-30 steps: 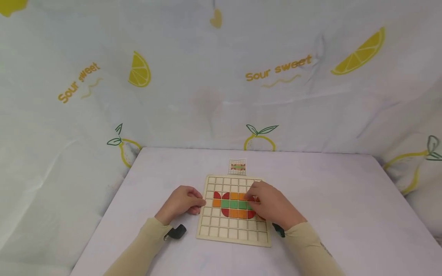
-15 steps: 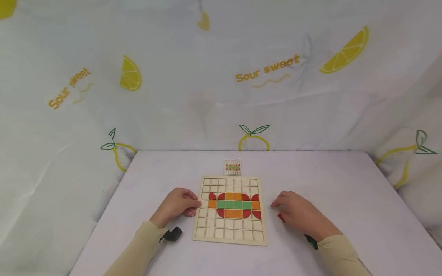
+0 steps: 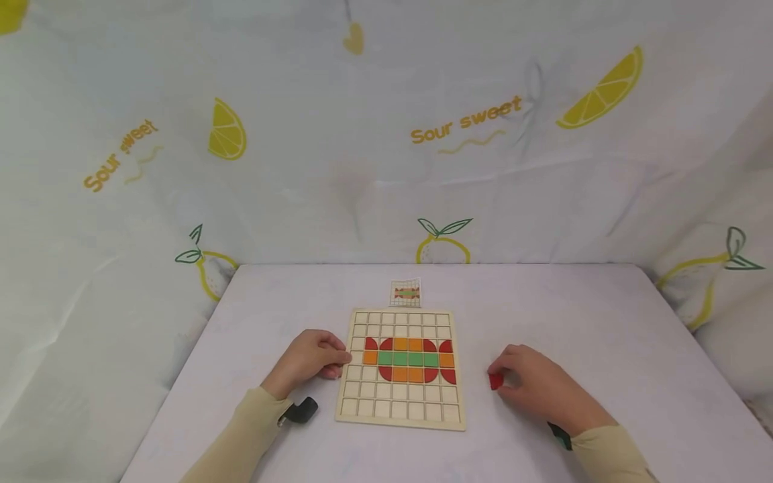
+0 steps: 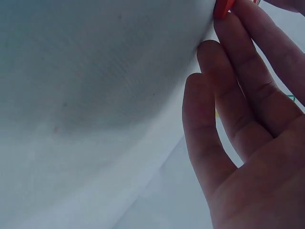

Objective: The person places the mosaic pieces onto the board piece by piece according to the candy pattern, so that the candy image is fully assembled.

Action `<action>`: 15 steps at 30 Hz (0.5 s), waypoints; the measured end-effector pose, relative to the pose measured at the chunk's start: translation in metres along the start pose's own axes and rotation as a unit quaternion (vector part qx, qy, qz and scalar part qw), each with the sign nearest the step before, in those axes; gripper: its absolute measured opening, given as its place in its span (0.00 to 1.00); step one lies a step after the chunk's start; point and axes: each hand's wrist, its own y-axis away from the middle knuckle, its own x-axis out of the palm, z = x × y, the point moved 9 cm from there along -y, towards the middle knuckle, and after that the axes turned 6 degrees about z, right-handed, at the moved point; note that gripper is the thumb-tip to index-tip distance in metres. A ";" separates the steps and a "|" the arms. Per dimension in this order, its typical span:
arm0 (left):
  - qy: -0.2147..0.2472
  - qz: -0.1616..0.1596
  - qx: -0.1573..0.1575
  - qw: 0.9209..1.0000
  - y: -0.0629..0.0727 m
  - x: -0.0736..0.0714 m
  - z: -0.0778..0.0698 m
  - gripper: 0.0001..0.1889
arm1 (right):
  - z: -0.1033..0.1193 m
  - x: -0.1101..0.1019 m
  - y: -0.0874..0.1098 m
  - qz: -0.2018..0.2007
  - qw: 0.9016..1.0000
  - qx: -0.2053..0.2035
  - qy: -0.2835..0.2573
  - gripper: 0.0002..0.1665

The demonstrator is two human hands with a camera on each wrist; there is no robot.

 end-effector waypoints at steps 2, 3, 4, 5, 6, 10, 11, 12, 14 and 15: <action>-0.001 0.000 0.000 1.000 0.000 0.000 0.000 0.13 | 0.000 0.000 0.000 -0.003 1.000 -0.001 -0.002 0.15; -0.002 -0.001 0.000 1.000 0.000 0.000 0.000 0.13 | 0.000 0.000 0.000 -0.004 1.000 -0.004 -0.002 0.15; -0.002 -0.001 -0.001 1.000 0.000 0.000 0.000 0.13 | 0.001 0.000 0.000 -0.006 1.000 -0.005 -0.003 0.15; -0.003 -0.001 0.000 1.000 0.001 0.001 0.000 0.13 | 0.001 0.001 0.000 -0.006 1.000 -0.007 -0.003 0.14; -0.004 -0.002 0.001 1.000 0.001 0.001 0.000 0.13 | 0.001 0.001 0.000 -0.007 1.000 -0.009 -0.004 0.14; 0.001 0.000 0.002 1.000 0.001 0.001 0.000 0.12 | 0.003 0.001 -0.004 -0.003 1.000 -0.010 -0.015 0.13; 0.001 0.000 0.003 1.000 0.001 0.001 0.000 0.12 | 0.004 0.000 -0.005 -0.002 1.000 -0.011 -0.019 0.13; 0.003 0.001 0.003 1.000 0.000 0.001 0.000 0.12 | 0.006 0.000 -0.007 -0.002 1.000 -0.011 -0.024 0.13; 0.005 0.002 0.003 1.000 0.000 0.001 0.000 0.12 | 0.010 -0.002 -0.010 -0.004 0.999 -0.012 -0.033 0.13; 0.004 0.002 0.004 1.000 0.000 0.001 0.000 0.12 | 0.014 -0.003 -0.013 -0.006 0.999 -0.016 -0.036 0.13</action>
